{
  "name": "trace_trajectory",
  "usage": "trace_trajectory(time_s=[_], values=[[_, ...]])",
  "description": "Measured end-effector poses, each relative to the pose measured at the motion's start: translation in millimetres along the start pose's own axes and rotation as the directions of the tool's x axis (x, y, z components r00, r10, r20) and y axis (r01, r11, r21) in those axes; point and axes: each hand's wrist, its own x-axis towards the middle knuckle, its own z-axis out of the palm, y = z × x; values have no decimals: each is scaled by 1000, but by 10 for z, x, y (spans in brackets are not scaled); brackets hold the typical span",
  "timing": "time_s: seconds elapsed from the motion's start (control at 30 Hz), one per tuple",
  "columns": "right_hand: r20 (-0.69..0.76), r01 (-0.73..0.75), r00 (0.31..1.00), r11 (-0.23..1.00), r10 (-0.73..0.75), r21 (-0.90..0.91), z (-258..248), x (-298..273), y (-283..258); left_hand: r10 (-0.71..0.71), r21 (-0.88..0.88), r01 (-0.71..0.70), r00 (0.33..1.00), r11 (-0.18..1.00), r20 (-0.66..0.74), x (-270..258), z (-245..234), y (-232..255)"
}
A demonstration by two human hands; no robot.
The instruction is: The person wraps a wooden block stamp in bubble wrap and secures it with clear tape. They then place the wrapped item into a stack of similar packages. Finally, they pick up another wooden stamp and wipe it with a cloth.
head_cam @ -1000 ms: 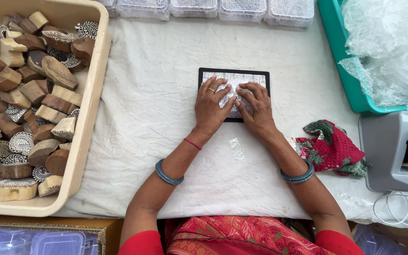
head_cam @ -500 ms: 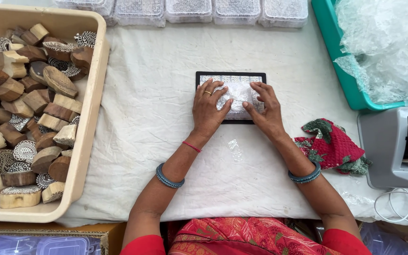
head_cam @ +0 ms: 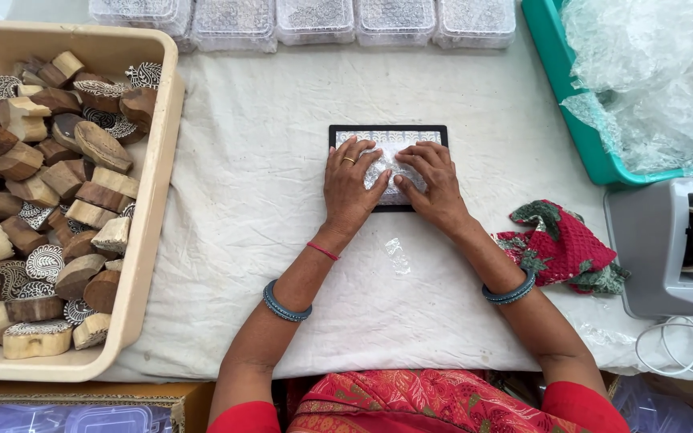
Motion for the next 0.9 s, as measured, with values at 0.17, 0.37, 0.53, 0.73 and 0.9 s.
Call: trace_trajectory(time_s=[0.17,0.37,0.53,0.73,0.9], values=[[4,-14,1000,1000,14,-6,-35,93,-15,-2,10,2,1000,1000,8,9,5,-11],[-52,-10,999,999,13,50,33,171,-64,0,18,-1,1000,1000,13,7,36,-38],[-89,53,995,998,-51,19,-37,236,-122,7,29,-7,1000,1000,17,6,49,-39],[67,-8,998,999,11,-38,49,413,-53,2,15,-2,1000,1000,24,11,37,-35],[134,-18,990,993,34,-119,144,435,-94,-6,11,6,1000,1000,22,11,22,-32]])
